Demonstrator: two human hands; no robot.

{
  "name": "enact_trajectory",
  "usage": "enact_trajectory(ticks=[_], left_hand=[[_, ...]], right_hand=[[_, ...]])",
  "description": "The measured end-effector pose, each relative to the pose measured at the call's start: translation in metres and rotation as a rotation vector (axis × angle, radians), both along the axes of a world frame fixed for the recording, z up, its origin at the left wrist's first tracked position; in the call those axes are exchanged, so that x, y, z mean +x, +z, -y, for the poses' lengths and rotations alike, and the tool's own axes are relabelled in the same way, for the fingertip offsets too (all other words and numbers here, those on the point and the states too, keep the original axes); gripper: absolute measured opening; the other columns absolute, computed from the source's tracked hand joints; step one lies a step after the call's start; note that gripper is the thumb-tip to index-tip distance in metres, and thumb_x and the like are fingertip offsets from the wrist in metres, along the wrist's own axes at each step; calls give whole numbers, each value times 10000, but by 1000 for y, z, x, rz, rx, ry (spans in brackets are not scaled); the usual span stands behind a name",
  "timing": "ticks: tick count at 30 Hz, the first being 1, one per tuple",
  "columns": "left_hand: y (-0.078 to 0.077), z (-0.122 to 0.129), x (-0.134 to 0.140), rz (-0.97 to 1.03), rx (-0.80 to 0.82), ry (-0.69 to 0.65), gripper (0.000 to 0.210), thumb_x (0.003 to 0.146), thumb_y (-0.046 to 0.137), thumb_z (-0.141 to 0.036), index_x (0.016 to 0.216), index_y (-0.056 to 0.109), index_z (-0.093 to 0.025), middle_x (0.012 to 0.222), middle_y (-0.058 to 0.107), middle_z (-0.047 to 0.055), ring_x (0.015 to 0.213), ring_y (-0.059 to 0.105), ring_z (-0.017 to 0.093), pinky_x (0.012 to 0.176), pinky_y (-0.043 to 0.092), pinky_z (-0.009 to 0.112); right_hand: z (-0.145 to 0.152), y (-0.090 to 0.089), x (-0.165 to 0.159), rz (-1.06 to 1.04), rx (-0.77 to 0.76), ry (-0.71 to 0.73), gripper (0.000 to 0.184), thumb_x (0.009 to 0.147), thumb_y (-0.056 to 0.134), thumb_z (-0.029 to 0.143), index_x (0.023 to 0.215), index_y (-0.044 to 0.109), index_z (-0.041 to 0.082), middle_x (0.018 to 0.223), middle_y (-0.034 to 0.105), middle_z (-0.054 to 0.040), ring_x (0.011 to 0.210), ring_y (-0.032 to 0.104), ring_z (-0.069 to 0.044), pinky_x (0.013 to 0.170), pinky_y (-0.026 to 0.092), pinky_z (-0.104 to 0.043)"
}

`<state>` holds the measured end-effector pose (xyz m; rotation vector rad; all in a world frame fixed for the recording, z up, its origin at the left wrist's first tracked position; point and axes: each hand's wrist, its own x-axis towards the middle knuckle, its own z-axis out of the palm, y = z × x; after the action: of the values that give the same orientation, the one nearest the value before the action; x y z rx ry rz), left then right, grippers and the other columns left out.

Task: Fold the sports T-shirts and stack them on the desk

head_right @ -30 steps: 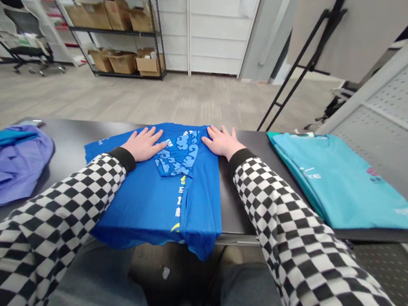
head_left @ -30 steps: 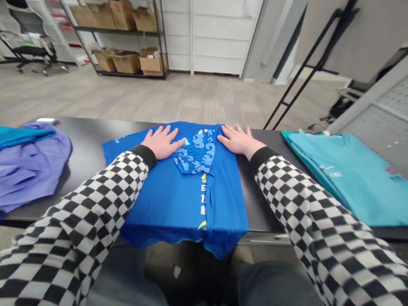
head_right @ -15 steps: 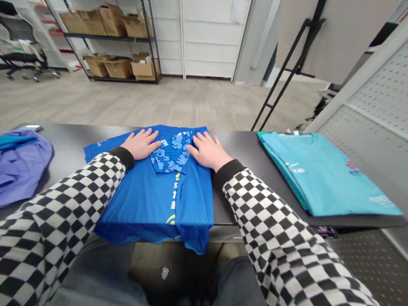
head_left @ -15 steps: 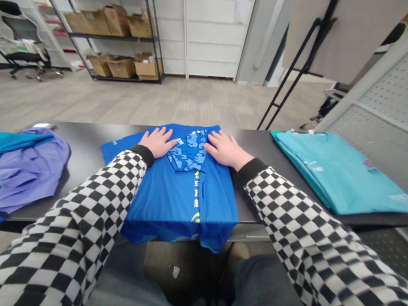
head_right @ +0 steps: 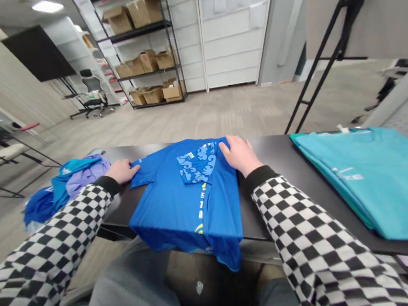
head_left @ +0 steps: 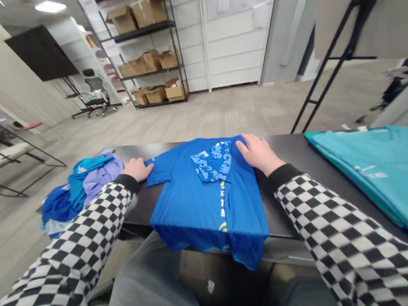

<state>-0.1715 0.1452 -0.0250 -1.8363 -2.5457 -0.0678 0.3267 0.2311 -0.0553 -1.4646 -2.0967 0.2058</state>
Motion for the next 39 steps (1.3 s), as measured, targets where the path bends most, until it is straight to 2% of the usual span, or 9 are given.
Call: enact_trajectory(ticks=[4, 10, 17, 21, 24, 27, 30, 35, 39], left_hand=[[3, -4, 16, 135, 19, 105, 291, 905, 673, -481, 966, 709, -199, 1039, 820, 169, 1054, 779, 339, 897, 586, 372], [40, -19, 60, 314, 148, 31, 173, 879, 672, -401, 929, 626, -242, 776, 723, 36, 730, 715, 240, 636, 509, 316], [87, -72, 195, 956, 119, -43, 297, 812, 792, -254, 1067, 641, -235, 619, 591, -30, 568, 673, 212, 611, 572, 352], [64, -90, 282, 1150, -12, -97, 400, 867, 826, -318, 1213, 651, -222, 754, 709, 36, 725, 808, 287, 732, 684, 436], [31, -85, 314, 1243, -133, -178, 417, 914, 846, -419, 1218, 651, -211, 974, 796, 121, 831, 857, 289, 807, 719, 430], [11, -83, 300, 1321, -83, -302, 417, 1023, 734, -505, 1313, 623, -226, 1188, 813, 152, 864, 857, 237, 817, 717, 388], [2, -98, 247, 1116, 194, -343, 348, 1076, 592, -462, 1311, 668, -216, 1164, 830, 133, 896, 829, 230, 840, 696, 383], [-14, -129, 158, 514, 327, -485, 354, 908, 531, -222, 1090, 835, -211, 1240, 840, 111, 1280, 746, 299, 1212, 564, 418], [-25, -140, 140, 355, 284, -704, 517, 793, 502, -171, 1156, 867, -211, 1461, 772, 99, 1441, 666, 280, 1335, 455, 420]], right_hand=[[0, 7, 20, -132, 62, -134, 613, 1138, 486, 439, 1572, 663, 43, 1606, 670, -270, 1528, 613, -400, 1329, 422, -560], [4, 6, 50, -219, 70, -252, 458, 1050, 518, 301, 1375, 778, 111, 1445, 771, -232, 1387, 700, -393, 1236, 519, -541], [6, 6, 45, -148, -6, -200, 397, 1007, 562, 212, 1320, 797, 144, 1353, 815, -182, 1282, 751, -345, 1164, 565, -450], [10, 7, 40, -123, -55, -106, 390, 1017, 565, 180, 1321, 808, 151, 1322, 835, -159, 1229, 779, -311, 1117, 582, -398], [15, 6, 38, -115, -88, -39, 408, 1030, 568, 164, 1369, 796, 154, 1292, 849, -139, 1214, 791, -291, 1102, 580, -371], [17, 5, 37, -80, -116, -12, 374, 1073, 565, 202, 1366, 797, 173, 1275, 857, -126, 1203, 795, -285, 1069, 583, -358], [16, 2, 32, -15, -101, -2, 354, 1123, 556, 292, 1370, 789, 190, 1307, 843, -124, 1212, 783, -292, 1056, 583, -368], [5, 3, 8, 176, -26, -17, 390, 1156, 548, 448, 1390, 781, 242, 1385, 778, -156, 1288, 717, -366, 1097, 563, -482], [-9, 3, -8, 246, -55, -13, 294, 1123, 602, 441, 1191, 820, 256, 1307, 768, -157, 1230, 701, -386, 1046, 567, -514]])
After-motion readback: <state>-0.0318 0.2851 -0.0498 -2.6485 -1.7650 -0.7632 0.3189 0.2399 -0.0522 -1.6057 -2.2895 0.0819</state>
